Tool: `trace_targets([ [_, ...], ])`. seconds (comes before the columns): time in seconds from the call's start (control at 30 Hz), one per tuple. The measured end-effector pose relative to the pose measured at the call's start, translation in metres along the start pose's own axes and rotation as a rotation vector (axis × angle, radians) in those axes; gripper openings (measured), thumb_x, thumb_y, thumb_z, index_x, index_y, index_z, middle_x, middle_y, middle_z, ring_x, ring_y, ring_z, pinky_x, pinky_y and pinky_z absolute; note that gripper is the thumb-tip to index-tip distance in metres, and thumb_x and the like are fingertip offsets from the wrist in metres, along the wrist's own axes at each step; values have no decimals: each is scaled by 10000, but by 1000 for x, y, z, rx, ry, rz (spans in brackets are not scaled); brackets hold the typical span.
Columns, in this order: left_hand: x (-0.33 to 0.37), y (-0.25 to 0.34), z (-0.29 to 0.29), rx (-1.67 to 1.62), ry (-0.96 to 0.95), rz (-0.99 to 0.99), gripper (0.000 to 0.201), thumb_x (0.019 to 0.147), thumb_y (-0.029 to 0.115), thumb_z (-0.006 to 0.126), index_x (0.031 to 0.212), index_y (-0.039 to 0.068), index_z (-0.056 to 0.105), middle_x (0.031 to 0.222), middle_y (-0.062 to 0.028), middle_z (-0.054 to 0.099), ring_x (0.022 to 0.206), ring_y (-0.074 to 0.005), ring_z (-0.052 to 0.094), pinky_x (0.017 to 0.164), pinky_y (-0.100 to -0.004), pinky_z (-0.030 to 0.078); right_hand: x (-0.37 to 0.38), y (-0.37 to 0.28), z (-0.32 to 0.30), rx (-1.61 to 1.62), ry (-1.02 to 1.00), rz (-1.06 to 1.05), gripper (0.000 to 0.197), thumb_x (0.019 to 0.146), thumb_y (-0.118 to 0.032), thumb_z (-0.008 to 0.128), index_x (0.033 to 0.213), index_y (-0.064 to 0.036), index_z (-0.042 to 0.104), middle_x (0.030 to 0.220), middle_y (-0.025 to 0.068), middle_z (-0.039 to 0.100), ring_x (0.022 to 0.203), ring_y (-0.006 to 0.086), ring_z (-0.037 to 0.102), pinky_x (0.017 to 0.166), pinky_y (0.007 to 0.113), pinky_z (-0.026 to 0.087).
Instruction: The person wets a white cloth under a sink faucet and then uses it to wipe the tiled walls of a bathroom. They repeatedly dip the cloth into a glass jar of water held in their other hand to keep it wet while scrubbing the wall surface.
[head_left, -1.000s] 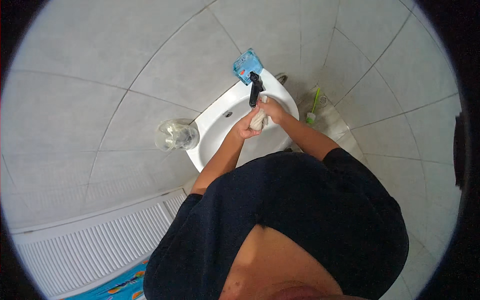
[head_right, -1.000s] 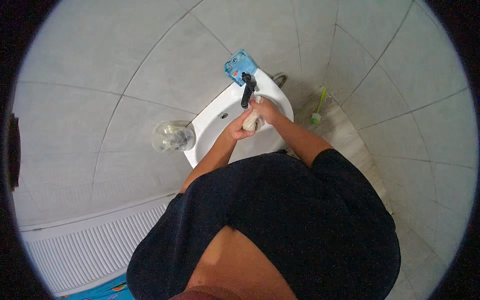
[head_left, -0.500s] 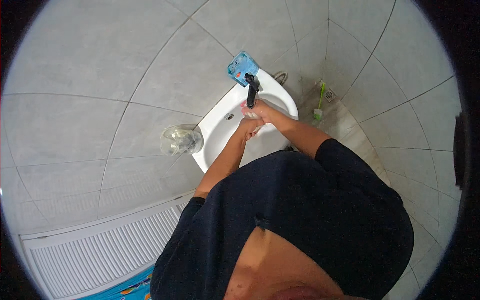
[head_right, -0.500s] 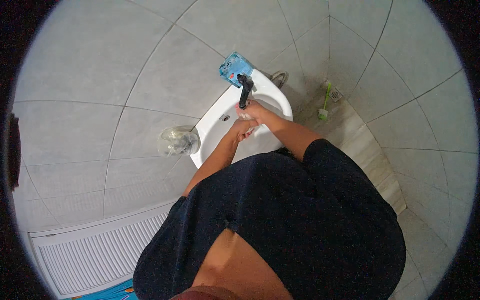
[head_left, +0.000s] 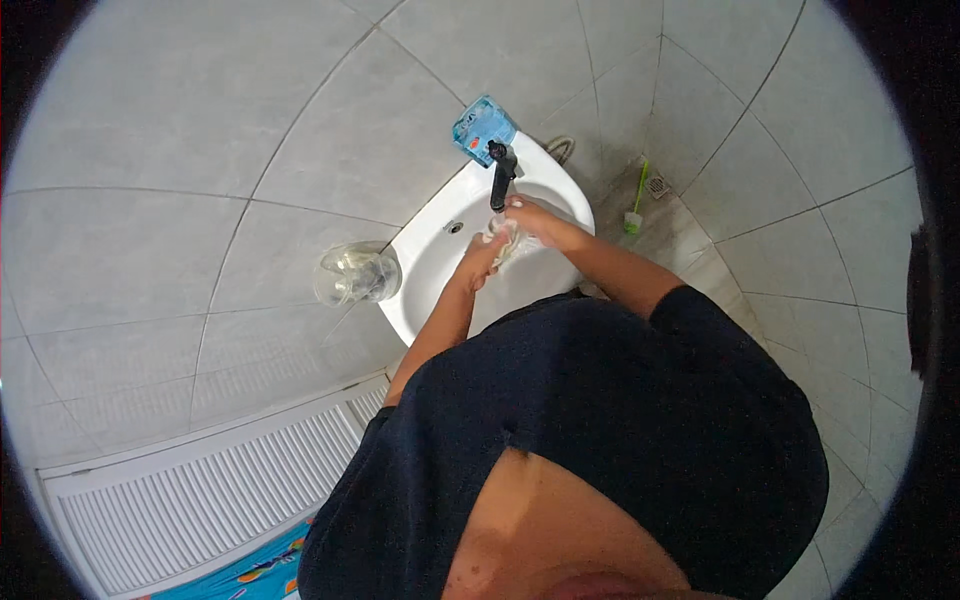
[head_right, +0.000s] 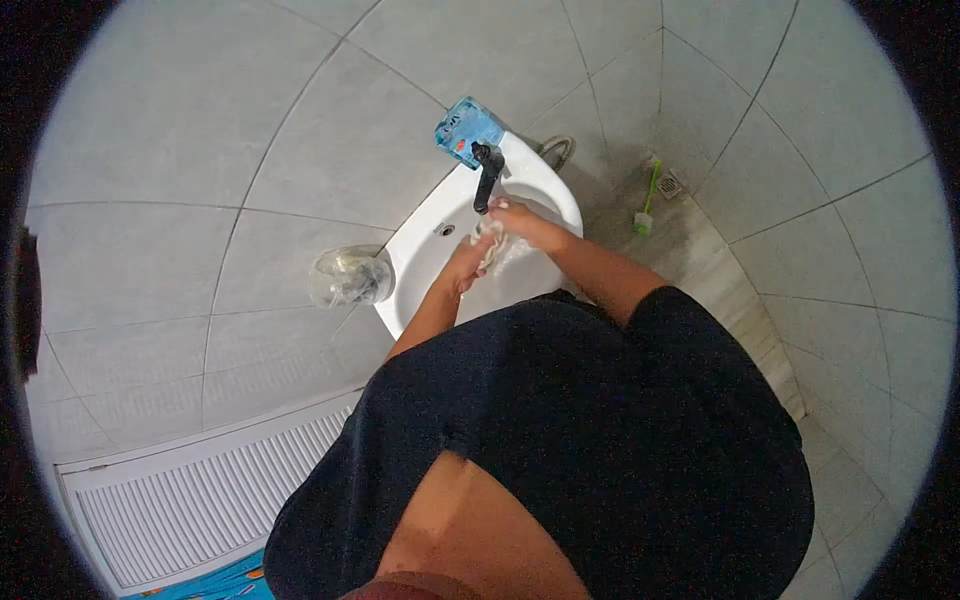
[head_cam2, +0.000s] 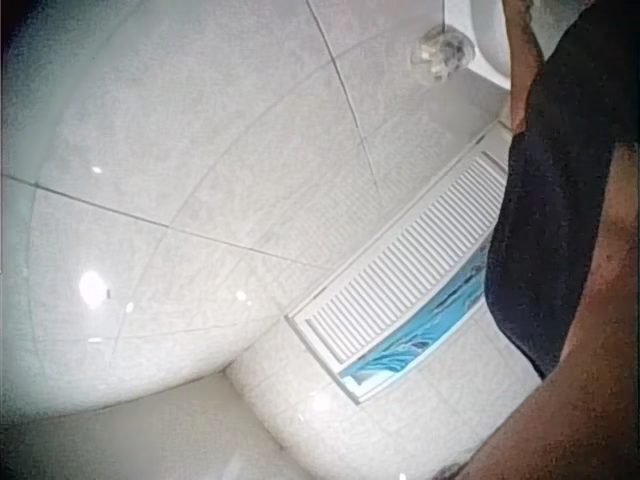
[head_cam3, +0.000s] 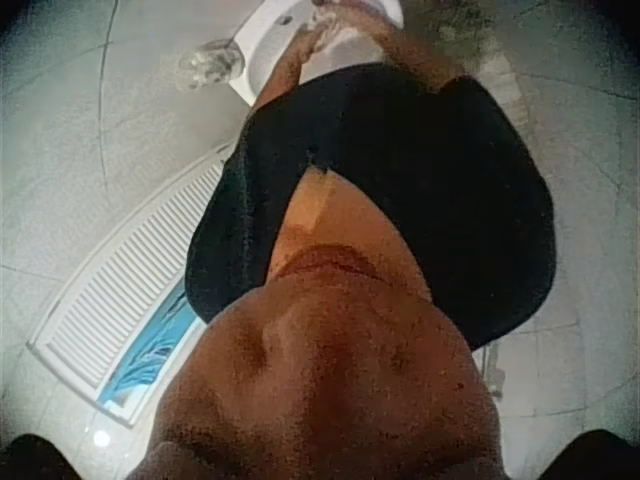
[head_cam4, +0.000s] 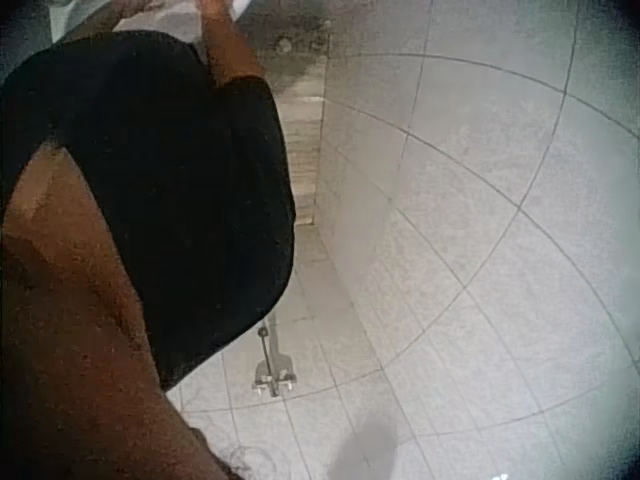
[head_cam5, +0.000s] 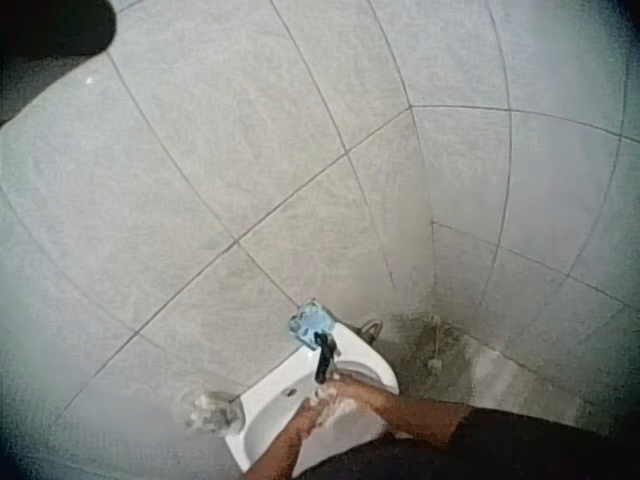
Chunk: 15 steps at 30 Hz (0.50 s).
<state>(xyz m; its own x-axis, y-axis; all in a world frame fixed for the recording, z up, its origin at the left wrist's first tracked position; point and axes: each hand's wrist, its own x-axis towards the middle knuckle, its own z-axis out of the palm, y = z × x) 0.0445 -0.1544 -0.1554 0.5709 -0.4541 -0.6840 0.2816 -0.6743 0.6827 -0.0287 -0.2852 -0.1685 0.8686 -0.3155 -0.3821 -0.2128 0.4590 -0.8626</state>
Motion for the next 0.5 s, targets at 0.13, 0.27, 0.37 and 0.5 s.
trace_targets([
  [0.13, 24, -23, -15, -273, 104, 321, 404, 888, 390, 318, 1104, 72, 444, 971, -34, 528, 873, -148, 499, 745, -301, 408, 9, 30, -41, -545, -187, -212, 300, 780, -266, 522, 1005, -68, 539, 858, 49, 551, 763, 163, 509, 694, 284, 404],
  [0.27, -15, -9, -5, -244, 64, 346, 319, 879, 317, 383, 1009, 52, 503, 918, -23, 541, 829, -124, 492, 745, -277, 381, -9, 2, -19, -595, -136, -224, 344, 789, -325, 542, 1006, -58, 533, 863, 52, 544, 783, 150, 498, 703, 273, 393],
  [0.37, -32, 1, 4, -229, 68, 434, 233, 867, 263, 429, 822, 64, 543, 776, 7, 535, 681, -73, 465, 618, -221, 366, -5, 4, -5, -304, -239, -13, 343, 784, -337, 560, 993, -67, 529, 851, 43, 541, 805, 142, 503, 712, 282, 394],
  [0.5, -16, -11, -9, -295, -51, 356, 170, 840, 247, 475, 760, 105, 525, 703, 44, 502, 599, -45, 417, 537, -195, 321, 8, 22, -2, -86, -268, 97, 340, 780, -306, 569, 1033, -96, 483, 903, 21, 517, 866, 124, 492, 727, 282, 393],
])
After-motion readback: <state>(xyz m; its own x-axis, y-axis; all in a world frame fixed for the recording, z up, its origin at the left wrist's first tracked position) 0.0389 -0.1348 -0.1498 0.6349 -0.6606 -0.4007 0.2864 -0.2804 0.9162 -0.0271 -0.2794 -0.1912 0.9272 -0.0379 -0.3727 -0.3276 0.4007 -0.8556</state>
